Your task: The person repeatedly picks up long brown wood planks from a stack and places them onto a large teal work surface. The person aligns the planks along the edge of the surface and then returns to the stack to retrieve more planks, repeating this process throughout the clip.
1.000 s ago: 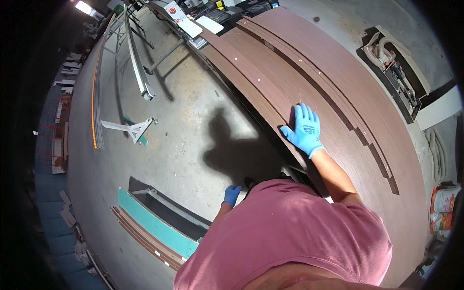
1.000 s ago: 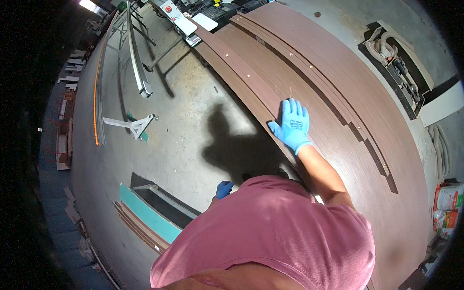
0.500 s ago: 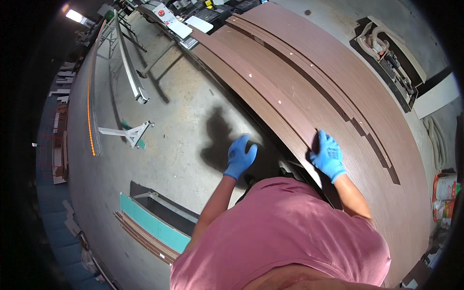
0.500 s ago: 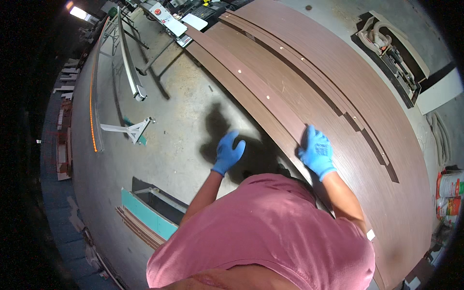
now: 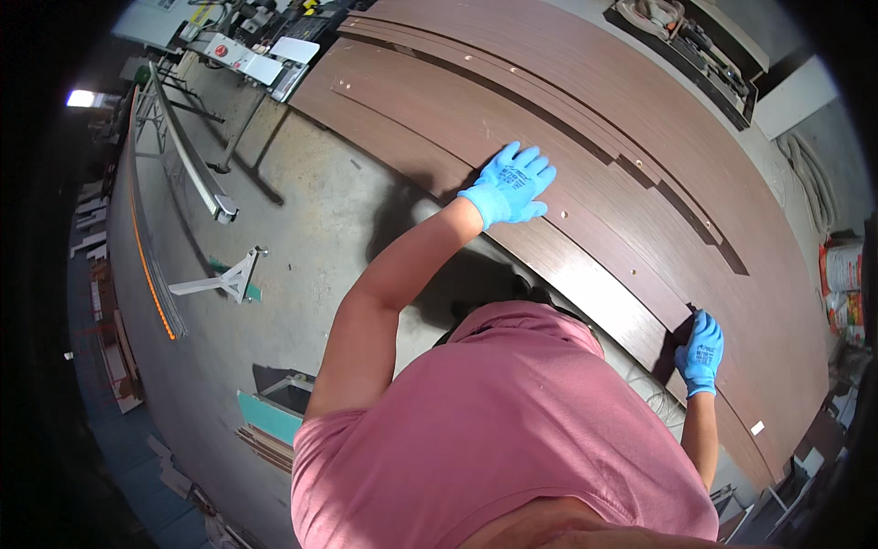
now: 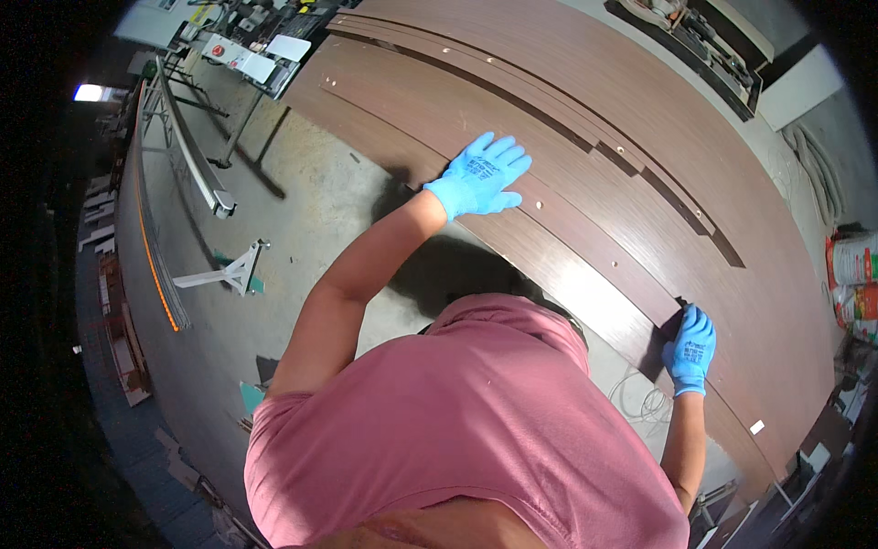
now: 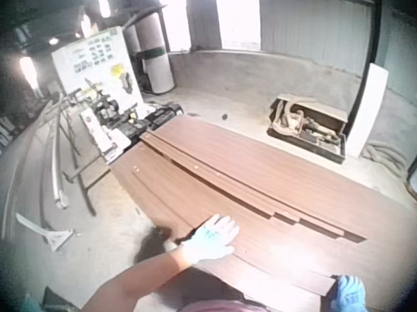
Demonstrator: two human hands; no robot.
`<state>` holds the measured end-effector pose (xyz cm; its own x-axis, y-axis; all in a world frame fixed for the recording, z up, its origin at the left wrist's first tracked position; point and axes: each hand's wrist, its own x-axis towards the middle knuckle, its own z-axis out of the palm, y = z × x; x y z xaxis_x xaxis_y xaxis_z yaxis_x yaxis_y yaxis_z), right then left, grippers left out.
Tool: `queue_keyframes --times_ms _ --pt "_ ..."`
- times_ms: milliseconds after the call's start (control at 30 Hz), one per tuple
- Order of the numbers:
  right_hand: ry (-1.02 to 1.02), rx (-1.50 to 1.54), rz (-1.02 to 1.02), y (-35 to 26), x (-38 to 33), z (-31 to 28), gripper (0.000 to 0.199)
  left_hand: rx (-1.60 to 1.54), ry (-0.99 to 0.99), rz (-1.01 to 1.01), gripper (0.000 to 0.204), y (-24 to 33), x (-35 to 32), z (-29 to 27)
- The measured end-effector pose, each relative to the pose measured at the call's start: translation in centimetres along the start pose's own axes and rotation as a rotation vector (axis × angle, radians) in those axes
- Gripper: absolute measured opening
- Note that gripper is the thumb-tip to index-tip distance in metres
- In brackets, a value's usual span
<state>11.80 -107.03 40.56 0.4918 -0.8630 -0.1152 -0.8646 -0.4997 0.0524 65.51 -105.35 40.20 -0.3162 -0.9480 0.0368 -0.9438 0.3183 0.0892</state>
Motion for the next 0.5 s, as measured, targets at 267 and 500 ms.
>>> queue_keyframes --times_ms 267,500 --pt "0.255 0.083 -0.034 4.1 -4.4 1.3 0.046 -0.051 -0.148 0.018 0.049 4.1 1.1 -0.6" --pt "0.106 0.135 -0.060 7.4 -3.5 2.9 0.050 -0.001 0.154 0.019 0.080 5.2 0.1 0.5"
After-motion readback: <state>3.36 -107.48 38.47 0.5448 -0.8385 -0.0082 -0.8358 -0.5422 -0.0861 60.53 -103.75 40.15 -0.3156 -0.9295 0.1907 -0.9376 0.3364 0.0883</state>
